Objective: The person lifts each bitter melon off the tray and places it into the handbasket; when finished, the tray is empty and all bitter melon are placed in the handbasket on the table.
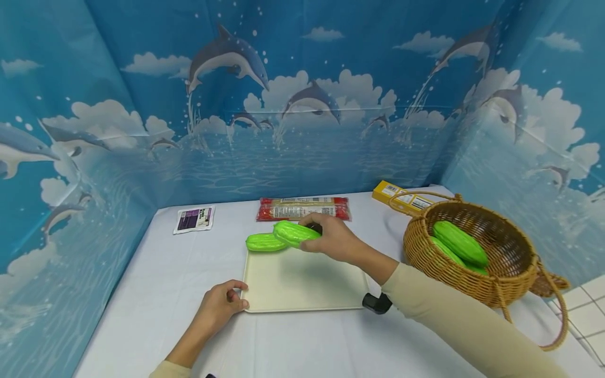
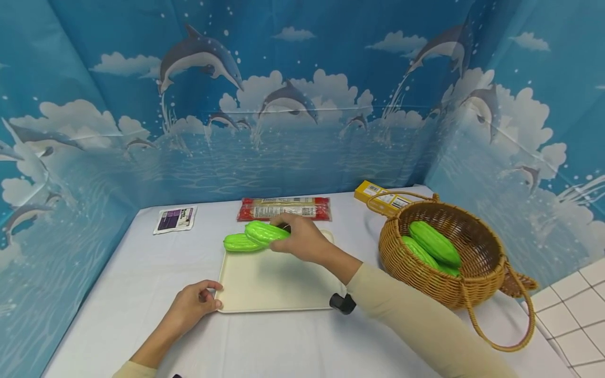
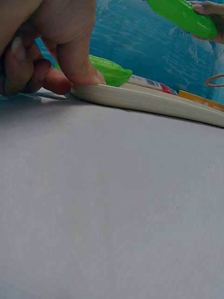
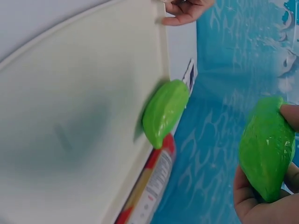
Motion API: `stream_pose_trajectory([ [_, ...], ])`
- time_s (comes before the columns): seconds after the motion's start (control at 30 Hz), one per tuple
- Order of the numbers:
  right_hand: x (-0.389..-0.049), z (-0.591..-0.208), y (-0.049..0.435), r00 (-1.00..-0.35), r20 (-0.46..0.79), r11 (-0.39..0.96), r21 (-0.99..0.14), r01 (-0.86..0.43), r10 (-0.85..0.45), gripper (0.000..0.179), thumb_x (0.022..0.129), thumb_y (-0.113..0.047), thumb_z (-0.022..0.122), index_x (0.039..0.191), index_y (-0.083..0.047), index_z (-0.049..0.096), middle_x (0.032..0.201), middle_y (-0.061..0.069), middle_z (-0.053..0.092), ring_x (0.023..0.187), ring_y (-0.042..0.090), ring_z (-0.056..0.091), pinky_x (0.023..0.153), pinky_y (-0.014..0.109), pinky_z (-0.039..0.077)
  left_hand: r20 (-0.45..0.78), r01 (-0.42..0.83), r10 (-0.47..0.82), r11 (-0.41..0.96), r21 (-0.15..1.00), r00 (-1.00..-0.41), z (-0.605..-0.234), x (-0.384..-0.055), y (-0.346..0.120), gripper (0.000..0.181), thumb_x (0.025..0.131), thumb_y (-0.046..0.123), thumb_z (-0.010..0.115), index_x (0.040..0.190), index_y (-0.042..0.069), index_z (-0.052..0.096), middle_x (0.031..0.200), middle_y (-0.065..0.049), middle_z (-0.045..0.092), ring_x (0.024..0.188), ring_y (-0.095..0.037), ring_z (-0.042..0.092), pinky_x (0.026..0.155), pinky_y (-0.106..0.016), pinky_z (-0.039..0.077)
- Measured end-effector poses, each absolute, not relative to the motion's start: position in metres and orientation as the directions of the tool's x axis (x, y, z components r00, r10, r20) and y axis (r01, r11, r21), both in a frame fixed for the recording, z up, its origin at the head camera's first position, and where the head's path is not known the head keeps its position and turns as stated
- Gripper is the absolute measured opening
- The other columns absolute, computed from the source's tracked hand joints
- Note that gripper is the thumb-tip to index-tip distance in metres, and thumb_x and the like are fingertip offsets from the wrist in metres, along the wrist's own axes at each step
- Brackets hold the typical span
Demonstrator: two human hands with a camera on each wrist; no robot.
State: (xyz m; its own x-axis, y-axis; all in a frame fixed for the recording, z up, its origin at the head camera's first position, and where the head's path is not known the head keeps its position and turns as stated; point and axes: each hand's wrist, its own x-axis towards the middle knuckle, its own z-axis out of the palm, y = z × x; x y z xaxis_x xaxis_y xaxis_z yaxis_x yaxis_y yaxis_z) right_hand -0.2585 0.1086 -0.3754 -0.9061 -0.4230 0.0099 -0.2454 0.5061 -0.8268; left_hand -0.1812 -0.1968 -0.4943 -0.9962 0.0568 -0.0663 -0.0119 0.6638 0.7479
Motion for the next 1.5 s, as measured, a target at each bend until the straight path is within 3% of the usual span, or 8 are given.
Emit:
stream_pose_trajectory([
  [0.47,-0.245,-0.343,0.185,-0.943,0.011,0.548,-0.811,-0.203,-0.333,0.053,0.090,-0.026,0.075,0.136,-0.006,0.056,0.122,0.016,0.062,0.103,0.029,0.057,0.084,0.039,0.050,-0.090,-0.037,0.046,0.658,0.752,-0.995,-0.495,-0.183,-0.198,0.029,0.082,0.007,0.083,0.110,0.010,0.073,0.074,0.003,0.057,0.066,-0.014,0.050,0.060,-0.025,0.040],
  [1.07,-0.228,-0.308,0.277,-0.976,-0.059,0.625,-0.776,-0.088,-0.211,0.066,0.097,-0.038,0.071,0.151,-0.012,0.043,0.140,0.017,0.051,0.111,0.032,0.053,0.081,0.040,0.053,-0.087,-0.037,0.043,0.659,0.752,-0.995,-0.496,-0.184,-0.199,0.030,0.082,0.008,0.083,0.110,0.010,0.073,0.074,0.003,0.057,0.065,-0.013,0.050,0.059,-0.025,0.040],
  [1.27,-0.227,-0.291,0.320,-0.978,-0.026,0.716,-0.686,-0.132,-0.206,0.068,0.100,-0.035,0.065,0.158,-0.014,0.035,0.147,0.019,0.047,0.117,0.029,0.052,0.080,0.034,0.052,-0.097,-0.046,0.041,0.661,0.749,-0.994,-0.495,-0.183,-0.197,0.031,0.082,0.009,0.084,0.111,0.011,0.073,0.074,0.003,0.057,0.066,-0.013,0.050,0.059,-0.025,0.040],
  [1.5,-0.229,-0.275,0.359,-0.977,-0.047,0.804,-0.577,-0.144,-0.208,0.074,0.100,-0.032,0.064,0.161,-0.013,0.027,0.149,0.031,0.038,0.120,0.045,0.049,0.075,0.046,0.050,-0.097,-0.042,0.047,0.664,0.746,-0.994,-0.493,-0.181,-0.198,0.031,0.082,0.010,0.084,0.111,0.010,0.073,0.075,0.002,0.057,0.066,-0.014,0.049,0.060,-0.026,0.040],
])
